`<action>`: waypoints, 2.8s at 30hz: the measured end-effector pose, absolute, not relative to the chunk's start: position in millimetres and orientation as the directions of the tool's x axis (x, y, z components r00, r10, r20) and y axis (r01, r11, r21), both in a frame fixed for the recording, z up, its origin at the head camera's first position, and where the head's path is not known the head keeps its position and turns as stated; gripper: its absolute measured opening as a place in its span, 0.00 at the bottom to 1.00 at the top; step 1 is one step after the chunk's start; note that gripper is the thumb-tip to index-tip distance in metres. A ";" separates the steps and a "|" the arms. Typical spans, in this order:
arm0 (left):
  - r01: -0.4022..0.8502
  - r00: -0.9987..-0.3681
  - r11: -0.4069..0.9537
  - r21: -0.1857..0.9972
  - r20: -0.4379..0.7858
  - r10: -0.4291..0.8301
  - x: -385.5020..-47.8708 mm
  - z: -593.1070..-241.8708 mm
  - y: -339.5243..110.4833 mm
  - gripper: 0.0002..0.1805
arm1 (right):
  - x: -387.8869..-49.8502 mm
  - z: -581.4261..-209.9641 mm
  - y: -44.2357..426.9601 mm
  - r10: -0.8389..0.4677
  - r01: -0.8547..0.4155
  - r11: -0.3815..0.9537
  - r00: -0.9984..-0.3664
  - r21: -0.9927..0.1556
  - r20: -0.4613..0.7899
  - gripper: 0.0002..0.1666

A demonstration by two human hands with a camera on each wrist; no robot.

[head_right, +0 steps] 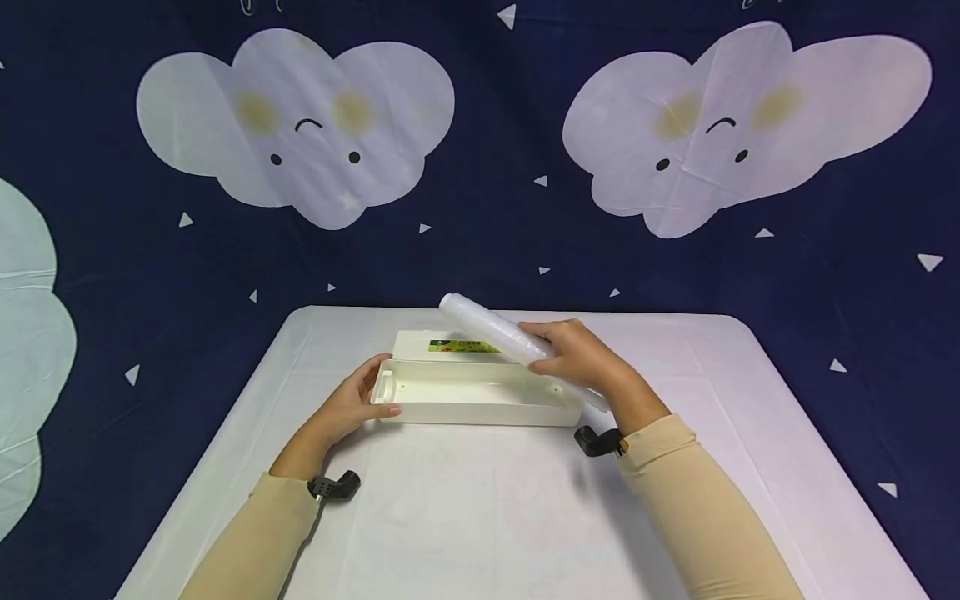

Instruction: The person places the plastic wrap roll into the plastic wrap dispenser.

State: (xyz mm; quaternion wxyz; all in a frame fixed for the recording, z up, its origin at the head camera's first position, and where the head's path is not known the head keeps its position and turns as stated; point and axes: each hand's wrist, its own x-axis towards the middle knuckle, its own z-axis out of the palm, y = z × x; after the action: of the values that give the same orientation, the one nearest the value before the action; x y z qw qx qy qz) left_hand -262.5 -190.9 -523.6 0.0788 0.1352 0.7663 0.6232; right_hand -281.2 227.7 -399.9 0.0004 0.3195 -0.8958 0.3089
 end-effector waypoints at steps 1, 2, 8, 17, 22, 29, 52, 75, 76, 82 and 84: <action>0.107 -0.952 0.187 0.977 0.046 0.304 -262.7 -523.9 -191.0 0.57 | -280.9 -399.9 226.8 -0.575 -0.573 0.604 -0.795 -0.554 0.196 0.41; 0.106 -0.952 0.186 0.977 0.045 0.304 -263.0 -524.3 -191.0 0.57 | -280.7 -399.8 225.9 -0.578 -0.575 0.602 -0.793 -0.554 0.194 0.41; 0.106 -0.950 0.163 0.981 0.052 0.308 -263.8 -526.1 -191.0 0.57 | -278.4 -399.2 219.5 -0.599 -0.589 0.593 -0.778 -0.549 0.189 0.41; 0.097 -0.951 0.160 0.982 0.044 0.306 -263.4 -524.6 -190.9 0.57 | -273.0 -400.6 211.7 -0.610 -0.587 0.604 -0.776 -0.538 0.161 0.41; 0.092 -0.950 0.157 0.983 0.039 0.309 -262.8 -523.8 -190.8 0.57 | -273.9 -401.7 209.9 -0.634 -0.616 0.587 -0.753 -0.525 0.176 0.41; 0.087 -0.950 0.157 0.984 0.034 0.312 -262.6 -523.8 -191.6 0.57 | -274.4 -399.7 206.0 -0.667 -0.649 0.558 -0.721 -0.517 0.186 0.40; 0.088 -0.947 0.137 0.987 0.041 0.318 -263.3 -524.6 -192.1 0.57 | -279.5 -407.0 204.2 -0.708 -0.626 0.518 -0.696 -0.583 0.119 0.39; 0.087 -0.947 0.110 0.990 0.048 0.317 -262.6 -525.6 -191.7 0.58 | -285.6 -412.8 204.8 -0.719 -0.573 0.480 -0.691 -0.664 0.076 0.40; 0.087 -0.948 0.112 0.990 0.048 0.316 -262.3 -525.4 -191.5 0.58 | -285.7 -412.6 204.8 -0.718 -0.566 0.480 -0.693 -0.670 0.072 0.40; 0.089 -0.947 0.122 0.989 0.046 0.318 -262.0 -525.7 -192.4 0.58 | -287.2 -413.8 204.4 -0.716 -0.530 0.468 -0.697 -0.707 0.048 0.40; 0.090 -0.946 0.122 0.988 0.047 0.320 -262.3 -526.1 -192.6 0.58 | -287.9 -414.5 204.5 -0.719 -0.528 0.463 -0.694 -0.711 0.047 0.40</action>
State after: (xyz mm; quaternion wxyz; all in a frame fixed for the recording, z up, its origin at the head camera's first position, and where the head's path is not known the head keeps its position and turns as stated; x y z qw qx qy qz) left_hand -262.3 -192.6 -526.1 0.0885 0.1378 0.7436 0.6482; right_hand -287.9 204.5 -414.5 -0.1309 0.3688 -0.8453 0.3637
